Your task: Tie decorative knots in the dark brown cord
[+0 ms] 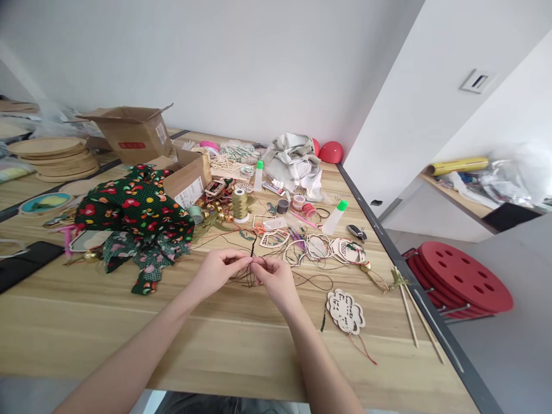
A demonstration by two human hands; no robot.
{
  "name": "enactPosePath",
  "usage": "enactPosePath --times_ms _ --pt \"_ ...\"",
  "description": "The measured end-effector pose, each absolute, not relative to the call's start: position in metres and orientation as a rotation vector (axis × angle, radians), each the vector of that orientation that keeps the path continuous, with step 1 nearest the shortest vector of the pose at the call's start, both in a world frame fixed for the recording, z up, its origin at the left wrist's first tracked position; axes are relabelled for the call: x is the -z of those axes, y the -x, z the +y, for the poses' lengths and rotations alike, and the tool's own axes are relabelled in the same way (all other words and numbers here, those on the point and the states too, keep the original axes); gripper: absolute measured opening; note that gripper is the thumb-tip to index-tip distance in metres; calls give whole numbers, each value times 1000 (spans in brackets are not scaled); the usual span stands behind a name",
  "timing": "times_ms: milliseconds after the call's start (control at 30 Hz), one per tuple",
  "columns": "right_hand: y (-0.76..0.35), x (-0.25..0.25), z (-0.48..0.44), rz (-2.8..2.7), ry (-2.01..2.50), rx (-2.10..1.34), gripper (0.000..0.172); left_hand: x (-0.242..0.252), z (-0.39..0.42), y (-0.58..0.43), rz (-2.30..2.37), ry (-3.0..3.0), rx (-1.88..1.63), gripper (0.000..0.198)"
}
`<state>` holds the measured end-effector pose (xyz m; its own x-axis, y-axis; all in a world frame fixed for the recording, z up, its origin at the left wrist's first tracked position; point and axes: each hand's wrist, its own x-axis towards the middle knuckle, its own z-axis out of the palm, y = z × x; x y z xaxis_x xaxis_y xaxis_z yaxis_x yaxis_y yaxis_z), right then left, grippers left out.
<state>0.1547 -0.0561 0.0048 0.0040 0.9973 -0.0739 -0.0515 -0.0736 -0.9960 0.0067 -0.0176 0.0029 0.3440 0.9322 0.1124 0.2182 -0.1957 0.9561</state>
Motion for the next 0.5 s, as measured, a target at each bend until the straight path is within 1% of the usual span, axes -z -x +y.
enactPosePath --times_ms 133,233,367,467,500 --pt "-160 1 -53 -1121 1287 -1229 29 0 -17 -7 1123 -1619 -944 20" --pt "-171 3 -50 -1085 1315 -1104 27 1 -15 -7 1150 -1568 -988 21" --pt "-188 2 -48 -993 1434 -726 24 1 -14 -7 1135 -1437 -992 22" --pt "-190 -1 -50 -884 1428 -384 28 0 -14 -7 1108 -1360 -1014 19" --pt "-188 -2 -52 -881 1400 -307 26 0 -14 -7 1102 -1340 -1031 18"
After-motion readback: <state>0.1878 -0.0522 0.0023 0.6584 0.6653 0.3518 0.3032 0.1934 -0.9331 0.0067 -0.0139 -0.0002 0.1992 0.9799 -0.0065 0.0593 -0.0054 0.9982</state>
